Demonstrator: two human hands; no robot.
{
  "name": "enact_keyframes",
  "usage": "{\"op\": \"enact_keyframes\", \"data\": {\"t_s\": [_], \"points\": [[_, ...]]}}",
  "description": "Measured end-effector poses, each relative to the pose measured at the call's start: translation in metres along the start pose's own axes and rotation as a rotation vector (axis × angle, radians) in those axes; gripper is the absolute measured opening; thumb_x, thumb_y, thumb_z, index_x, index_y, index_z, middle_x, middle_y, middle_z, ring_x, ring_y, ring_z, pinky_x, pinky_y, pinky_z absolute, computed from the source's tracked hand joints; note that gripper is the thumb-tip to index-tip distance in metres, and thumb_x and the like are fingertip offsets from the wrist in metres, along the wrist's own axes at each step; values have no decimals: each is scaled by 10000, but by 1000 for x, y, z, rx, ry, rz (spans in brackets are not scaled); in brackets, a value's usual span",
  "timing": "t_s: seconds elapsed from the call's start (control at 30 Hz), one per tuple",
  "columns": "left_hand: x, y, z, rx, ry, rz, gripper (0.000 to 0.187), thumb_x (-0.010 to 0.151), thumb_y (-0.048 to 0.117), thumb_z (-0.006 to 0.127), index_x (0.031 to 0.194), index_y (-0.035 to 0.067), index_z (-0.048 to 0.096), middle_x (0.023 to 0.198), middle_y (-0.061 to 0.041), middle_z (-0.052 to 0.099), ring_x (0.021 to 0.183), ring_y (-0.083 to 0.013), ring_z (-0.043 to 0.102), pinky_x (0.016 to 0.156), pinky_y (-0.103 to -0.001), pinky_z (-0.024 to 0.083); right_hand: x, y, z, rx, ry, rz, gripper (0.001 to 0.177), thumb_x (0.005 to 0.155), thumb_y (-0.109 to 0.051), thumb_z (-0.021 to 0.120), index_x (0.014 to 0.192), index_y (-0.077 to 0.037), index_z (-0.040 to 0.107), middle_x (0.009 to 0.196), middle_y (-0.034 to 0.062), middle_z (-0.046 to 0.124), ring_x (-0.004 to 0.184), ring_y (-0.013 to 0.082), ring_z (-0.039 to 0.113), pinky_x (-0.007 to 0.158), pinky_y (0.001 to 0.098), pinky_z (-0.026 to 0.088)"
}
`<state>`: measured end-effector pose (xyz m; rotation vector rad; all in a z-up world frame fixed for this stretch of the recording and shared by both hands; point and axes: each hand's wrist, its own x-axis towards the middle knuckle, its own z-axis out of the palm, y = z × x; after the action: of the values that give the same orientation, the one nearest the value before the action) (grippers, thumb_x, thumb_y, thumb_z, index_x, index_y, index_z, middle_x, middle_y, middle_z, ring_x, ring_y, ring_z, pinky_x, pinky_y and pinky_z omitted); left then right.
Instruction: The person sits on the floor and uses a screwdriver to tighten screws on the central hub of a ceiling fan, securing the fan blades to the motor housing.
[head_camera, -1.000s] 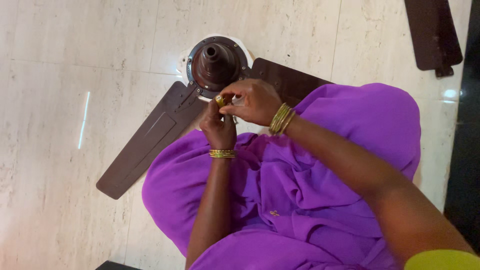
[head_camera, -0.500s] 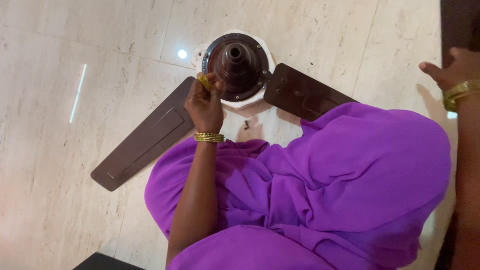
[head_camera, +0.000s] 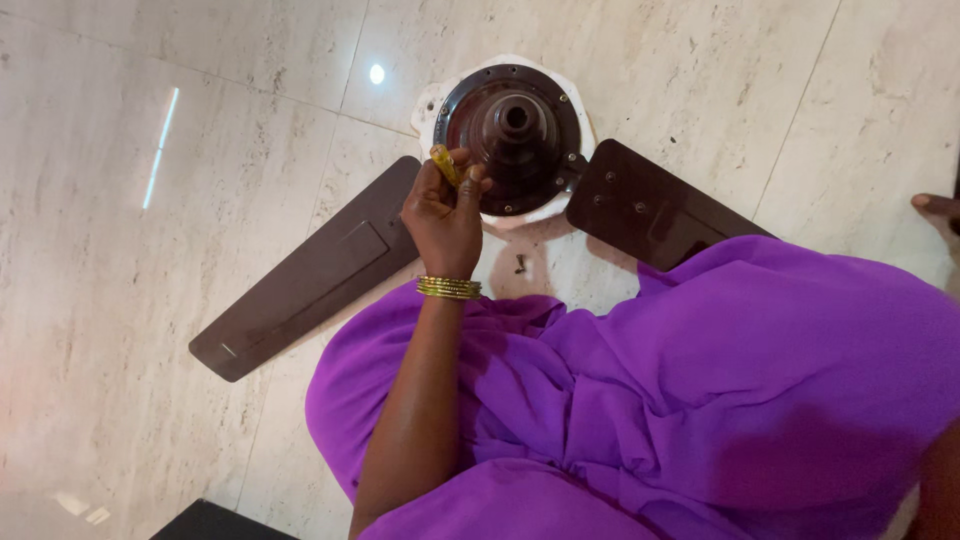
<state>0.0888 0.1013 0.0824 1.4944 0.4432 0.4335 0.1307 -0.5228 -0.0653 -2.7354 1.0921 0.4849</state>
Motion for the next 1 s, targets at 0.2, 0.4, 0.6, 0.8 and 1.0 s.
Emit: {"op": "enact_keyframes", "data": {"t_s": [0.2, 0.4, 0.6, 0.8, 1.0], "points": [[-2, 7, 1, 51, 26, 13, 179, 973, 10, 707, 1140, -52, 688, 968, -84, 736, 854, -106, 722, 753, -259, 646, 0, -3, -12, 10, -8, 46, 657, 942, -413, 842, 1354, 51, 626, 1301, 303, 649, 1108, 438, 672, 845, 564, 556], [-4, 17, -1, 147, 57, -25, 162, 947, 42, 726, 1095, -20, 702, 905, -78, 763, 791, -102, 753, 691, -247, 621, 16, -35, -48, 22, 17, 34, 631, 943, -386, 839, 1348, 48, 625, 1299, 291, 656, 1114, 426, 679, 857, 554, 562], [-5, 20, 1, 147, 56, 1, 150, 944, 45, 718, 1077, -21, 696, 908, -88, 764, 799, -101, 760, 693, -259, 625, -5, -33, -34, 48, -35, 84, 605, 945, -359, 837, 1342, 46, 625, 1297, 280, 663, 1121, 414, 687, 869, 545, 568], [-4, 20, 1, 206, 83, -20, 151, 933, 46, 728, 1073, -7, 706, 887, -83, 771, 776, -90, 760, 675, -261, 608, 1, -46, -40, 73, -36, 92, 580, 946, -332, 834, 1336, 44, 624, 1295, 268, 671, 1127, 403, 694, 881, 536, 574], [-9, 16, 4, 196, 52, -37, 171, 943, 55, 723, 1106, 5, 703, 849, -84, 760, 760, -94, 742, 666, -258, 582, -7, -37, -22, 85, -63, 123, 556, 948, -305, 831, 1329, 41, 624, 1293, 256, 678, 1133, 391, 702, 893, 527, 581]]}}
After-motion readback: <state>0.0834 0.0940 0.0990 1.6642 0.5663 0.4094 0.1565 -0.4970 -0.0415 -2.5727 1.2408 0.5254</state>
